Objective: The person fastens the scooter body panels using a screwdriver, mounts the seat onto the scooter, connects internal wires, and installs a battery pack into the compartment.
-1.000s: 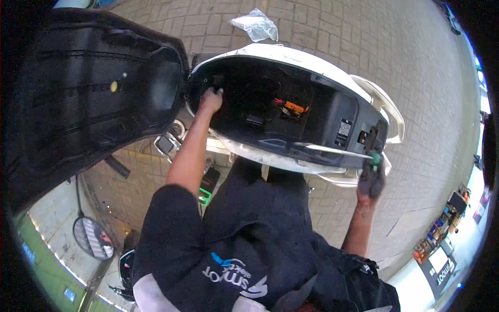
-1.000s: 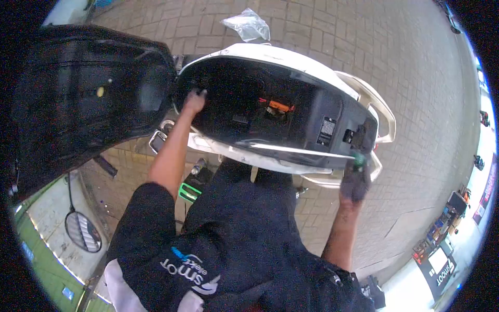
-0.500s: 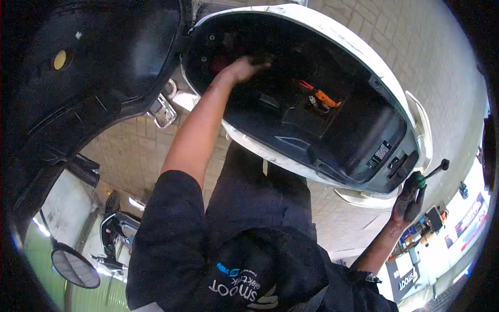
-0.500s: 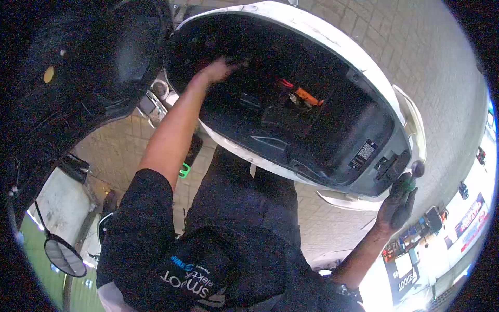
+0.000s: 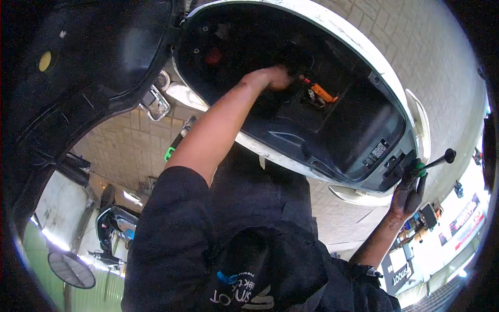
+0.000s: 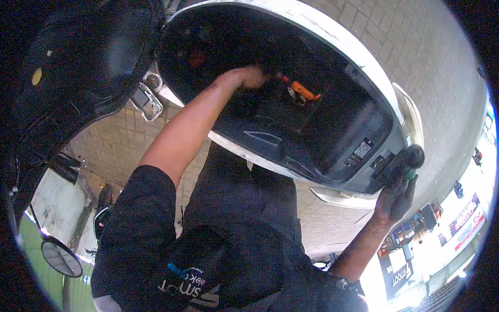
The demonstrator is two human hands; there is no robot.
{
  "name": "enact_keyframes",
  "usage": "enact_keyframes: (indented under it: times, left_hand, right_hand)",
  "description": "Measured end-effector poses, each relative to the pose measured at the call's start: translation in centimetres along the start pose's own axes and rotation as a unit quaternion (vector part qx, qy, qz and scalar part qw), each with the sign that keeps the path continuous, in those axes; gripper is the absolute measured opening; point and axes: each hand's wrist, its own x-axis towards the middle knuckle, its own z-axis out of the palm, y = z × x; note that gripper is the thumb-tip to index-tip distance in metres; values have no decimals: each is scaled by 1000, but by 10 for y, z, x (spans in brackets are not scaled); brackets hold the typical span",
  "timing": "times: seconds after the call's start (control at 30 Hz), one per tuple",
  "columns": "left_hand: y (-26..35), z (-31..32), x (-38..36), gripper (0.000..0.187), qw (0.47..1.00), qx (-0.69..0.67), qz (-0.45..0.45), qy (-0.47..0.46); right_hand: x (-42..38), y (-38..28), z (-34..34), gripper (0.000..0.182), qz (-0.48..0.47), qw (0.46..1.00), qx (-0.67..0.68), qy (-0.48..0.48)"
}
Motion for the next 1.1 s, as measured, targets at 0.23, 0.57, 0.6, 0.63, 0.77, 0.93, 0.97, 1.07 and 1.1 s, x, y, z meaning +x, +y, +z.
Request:
enact_keyframes:
  times: [0.23, 0.57, 0.6, 0.63, 0.77, 0.93, 0.97, 1.07, 1.1]
  left_hand:
    - [10, -27, -33, 63, 962, -256, -93, -20]
    - [-9, -21, -15, 85, 980, -181, -37, 69]
    - [-7, -23, -16, 85, 977, -198, -67, 41]
    - [-5, -24, -18, 85, 977, -198, -67, 40]
    - [-40, -14, 7, 82, 979, -197, -50, 33]
    - [3, -33, -19, 77, 983, -133, -124, -8]
    - [5, -35, -21, 77, 986, -115, -122, 1]
    - [-8, -27, -8, 80, 991, -77, -112, -1]
    - [-2, -27, -11, 82, 993, -56, -106, -8]
  right_hand:
    - [3, -15, -13, 41, 3, 1000, 27, -8]
    - [6, -45, -31, 42, 14, 999, -12, -34]
    - [6, -44, -27, 42, 14, 999, -13, -34]
    - [6, -41, -19, 37, 2, 998, -55, -4]
    - [9, -54, -29, 36, -43, 987, -146, 56]
    - [13, -69, -39, 37, -19, 987, -157, 0]
    - [16, -70, -40, 37, -20, 985, -172, -15]
    - [21, -66, -33, 37, 17, 987, -143, -72]
    - [22, -71, -38, 37, 19, 987, -144, -71]
